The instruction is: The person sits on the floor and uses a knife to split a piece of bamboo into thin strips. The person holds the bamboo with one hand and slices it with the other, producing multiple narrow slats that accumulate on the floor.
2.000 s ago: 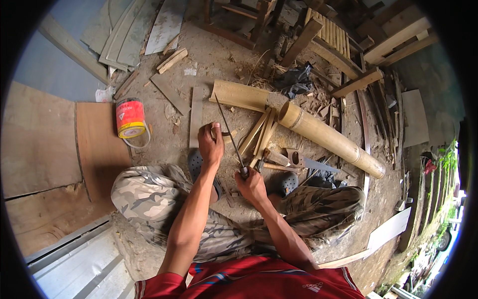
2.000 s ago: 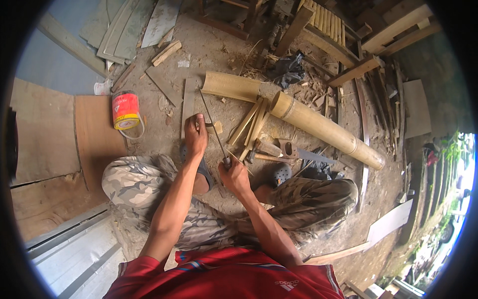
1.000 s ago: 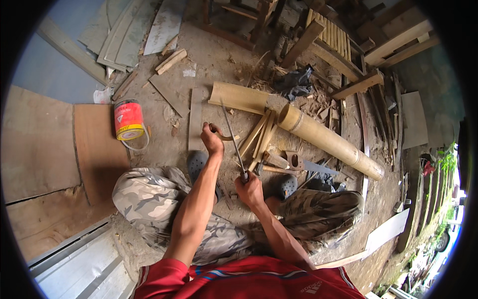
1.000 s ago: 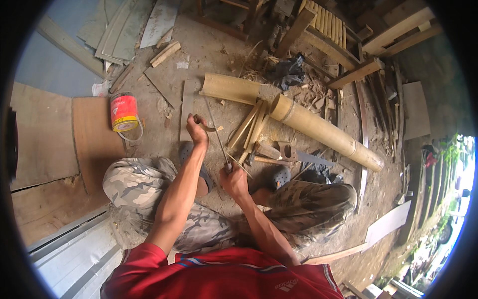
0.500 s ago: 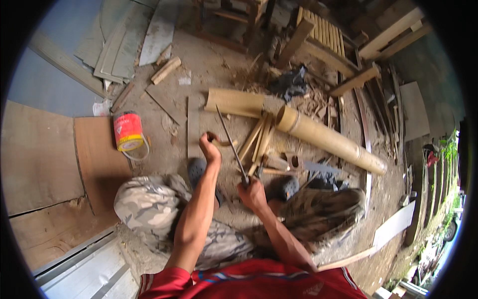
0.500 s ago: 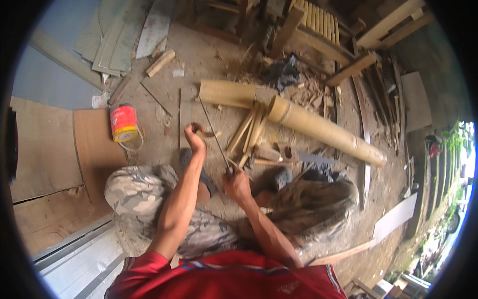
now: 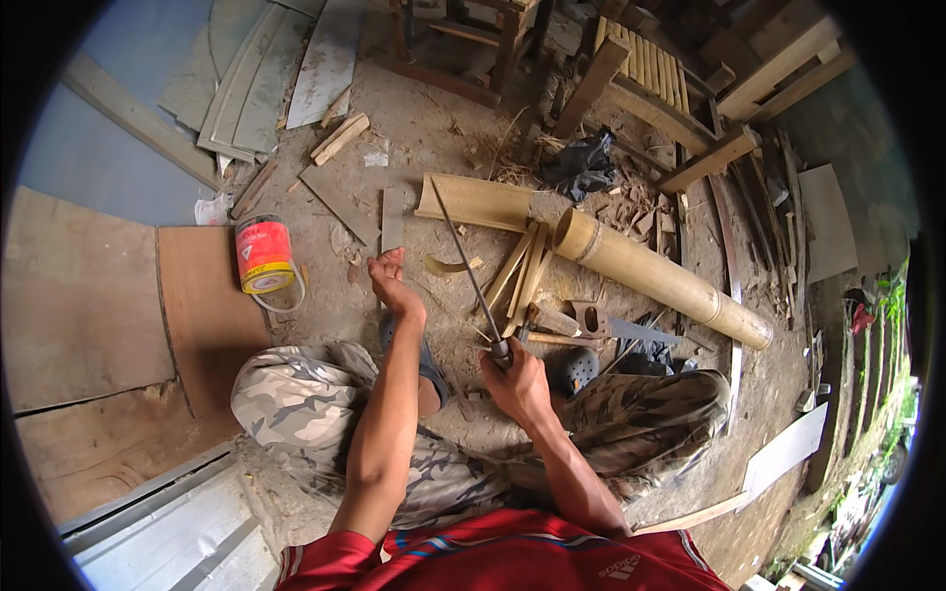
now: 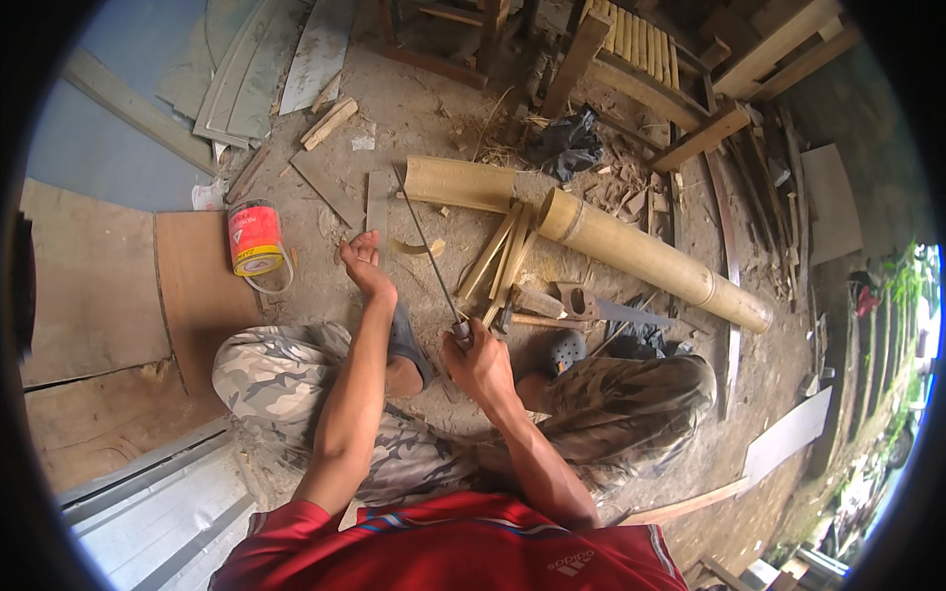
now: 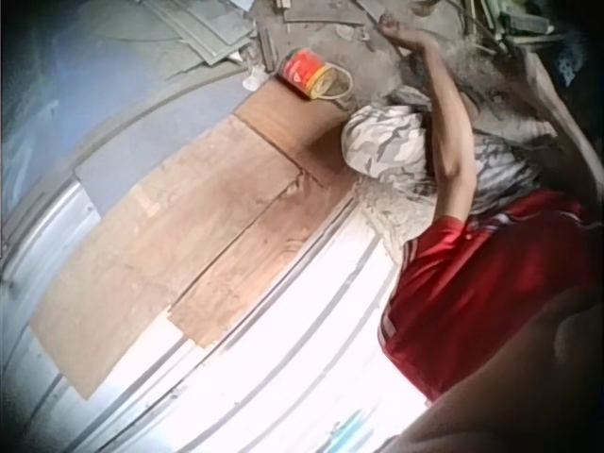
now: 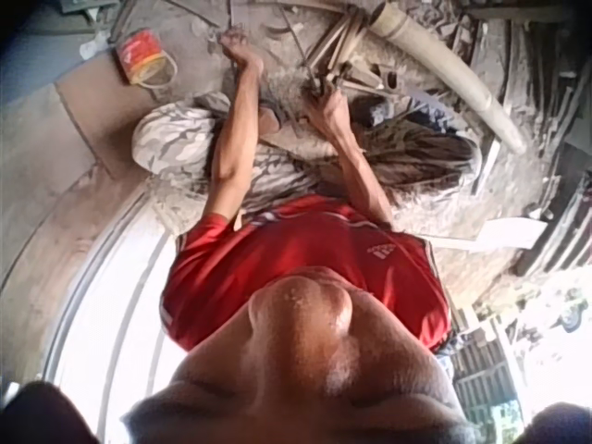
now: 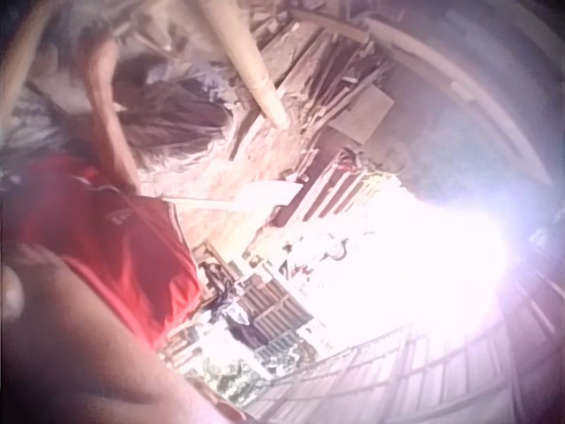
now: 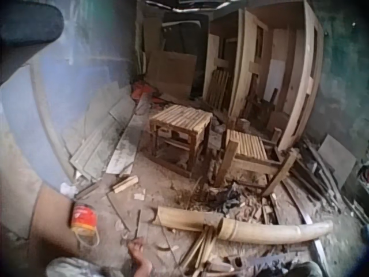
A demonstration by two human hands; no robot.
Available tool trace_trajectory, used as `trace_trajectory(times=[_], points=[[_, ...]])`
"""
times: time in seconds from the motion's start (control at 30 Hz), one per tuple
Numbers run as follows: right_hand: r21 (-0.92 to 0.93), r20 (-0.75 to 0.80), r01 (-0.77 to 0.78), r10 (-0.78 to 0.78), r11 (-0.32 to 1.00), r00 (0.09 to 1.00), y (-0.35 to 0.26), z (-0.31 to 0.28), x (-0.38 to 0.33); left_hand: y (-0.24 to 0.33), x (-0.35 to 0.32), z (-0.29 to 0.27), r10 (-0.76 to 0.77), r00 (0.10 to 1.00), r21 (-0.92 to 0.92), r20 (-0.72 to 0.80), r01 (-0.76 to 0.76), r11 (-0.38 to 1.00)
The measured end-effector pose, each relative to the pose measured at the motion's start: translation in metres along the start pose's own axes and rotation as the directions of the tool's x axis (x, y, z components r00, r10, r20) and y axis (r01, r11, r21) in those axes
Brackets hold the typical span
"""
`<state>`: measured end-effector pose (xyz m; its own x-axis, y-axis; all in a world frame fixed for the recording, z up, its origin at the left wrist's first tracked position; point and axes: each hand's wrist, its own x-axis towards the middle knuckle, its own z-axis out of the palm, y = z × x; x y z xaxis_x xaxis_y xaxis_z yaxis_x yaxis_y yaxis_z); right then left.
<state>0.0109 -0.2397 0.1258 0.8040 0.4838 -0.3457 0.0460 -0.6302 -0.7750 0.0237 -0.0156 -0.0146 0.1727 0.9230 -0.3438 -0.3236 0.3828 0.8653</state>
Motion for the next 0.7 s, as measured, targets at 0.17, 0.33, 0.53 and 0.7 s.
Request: trace_trajectory(times=[0.17, 0.33, 0.53, 0.7], points=[[-0.093, -0.092, 0.016, -0.025, 0.996, 0.995, 0.05, 0.032, 0.02, 0.002, -0.005, 0.0, 0.056, 0.996, 0.124, -0.07, -0.047, 0.991], [-0.081, -0.011, -0.016, 0.015, 0.997, 1.0, 0.04, 0.042, 0.033, 0.004, -0.003, -0.004, 0.047, 0.996, 0.159, -0.082, -0.033, 0.987], [-0.035, -0.038, 0.059, -0.061, 0.998, 0.997, 0.007, 0.004, 0.025, 0.015, -0.003, 0.005, 0.053, 0.993, 0.12, -0.103, -0.04, 0.992], [-0.041, -0.048, 0.031, -0.033, 0.999, 0.998, -0.031, -0.022, -0.002, 0.022, 0.002, 0.001, 0.096, 0.992, 0.167, -0.077, -0.082, 0.983]])
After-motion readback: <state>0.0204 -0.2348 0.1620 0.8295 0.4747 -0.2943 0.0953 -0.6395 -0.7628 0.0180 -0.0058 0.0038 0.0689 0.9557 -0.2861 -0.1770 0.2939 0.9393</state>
